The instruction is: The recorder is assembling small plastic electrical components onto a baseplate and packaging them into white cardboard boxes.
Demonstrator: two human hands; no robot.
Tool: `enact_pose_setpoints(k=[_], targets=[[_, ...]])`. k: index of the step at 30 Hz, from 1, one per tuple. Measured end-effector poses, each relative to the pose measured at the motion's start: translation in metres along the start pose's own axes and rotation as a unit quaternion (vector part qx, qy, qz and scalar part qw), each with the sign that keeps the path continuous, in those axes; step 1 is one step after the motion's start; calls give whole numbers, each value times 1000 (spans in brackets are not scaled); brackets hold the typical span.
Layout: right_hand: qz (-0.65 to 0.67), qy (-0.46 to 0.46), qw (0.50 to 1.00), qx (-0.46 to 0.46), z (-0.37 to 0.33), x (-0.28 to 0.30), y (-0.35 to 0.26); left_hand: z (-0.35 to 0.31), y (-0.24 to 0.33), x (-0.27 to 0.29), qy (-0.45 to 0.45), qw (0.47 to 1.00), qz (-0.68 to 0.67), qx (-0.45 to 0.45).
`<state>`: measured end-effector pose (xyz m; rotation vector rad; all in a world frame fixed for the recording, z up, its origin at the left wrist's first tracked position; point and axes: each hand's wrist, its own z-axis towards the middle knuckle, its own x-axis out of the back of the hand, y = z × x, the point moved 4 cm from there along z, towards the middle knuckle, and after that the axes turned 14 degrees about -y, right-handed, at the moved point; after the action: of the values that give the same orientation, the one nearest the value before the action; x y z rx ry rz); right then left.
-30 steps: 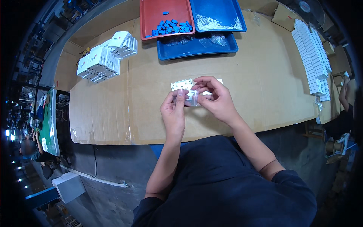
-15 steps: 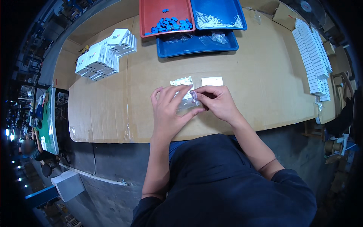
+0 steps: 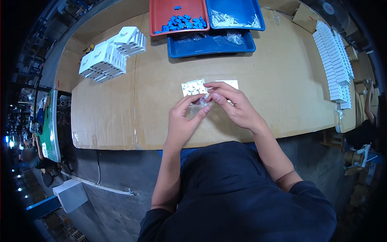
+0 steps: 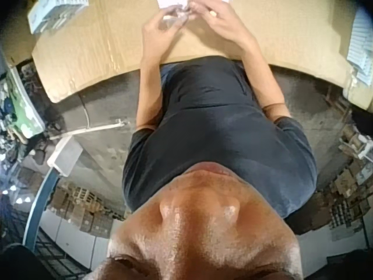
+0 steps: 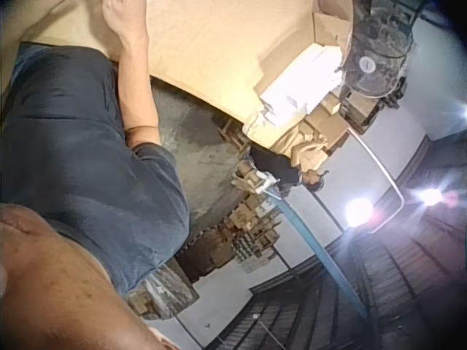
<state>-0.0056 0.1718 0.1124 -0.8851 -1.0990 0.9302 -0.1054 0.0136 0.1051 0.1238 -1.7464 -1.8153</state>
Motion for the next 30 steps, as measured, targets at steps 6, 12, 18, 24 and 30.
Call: enact_pose_setpoints(k=[6,12,18,24,30], targets=[[157,-122,974,-106,-2,-12,17,-9,-49,-29,-142,860,-448,197],[220,-212,939,-156,2,-7,17,-11,-51,-38,-182,802,-524,223],[226,-348,900,-133,-3,-20,23,-14,-64,-49,-212,812,-501,211],[163,-386,885,-204,-8,-10,20,-16,-61,-61,-238,776,-546,207],[-28,-360,926,-109,-4,13,24,-15,-72,-64,-235,762,-574,184]])
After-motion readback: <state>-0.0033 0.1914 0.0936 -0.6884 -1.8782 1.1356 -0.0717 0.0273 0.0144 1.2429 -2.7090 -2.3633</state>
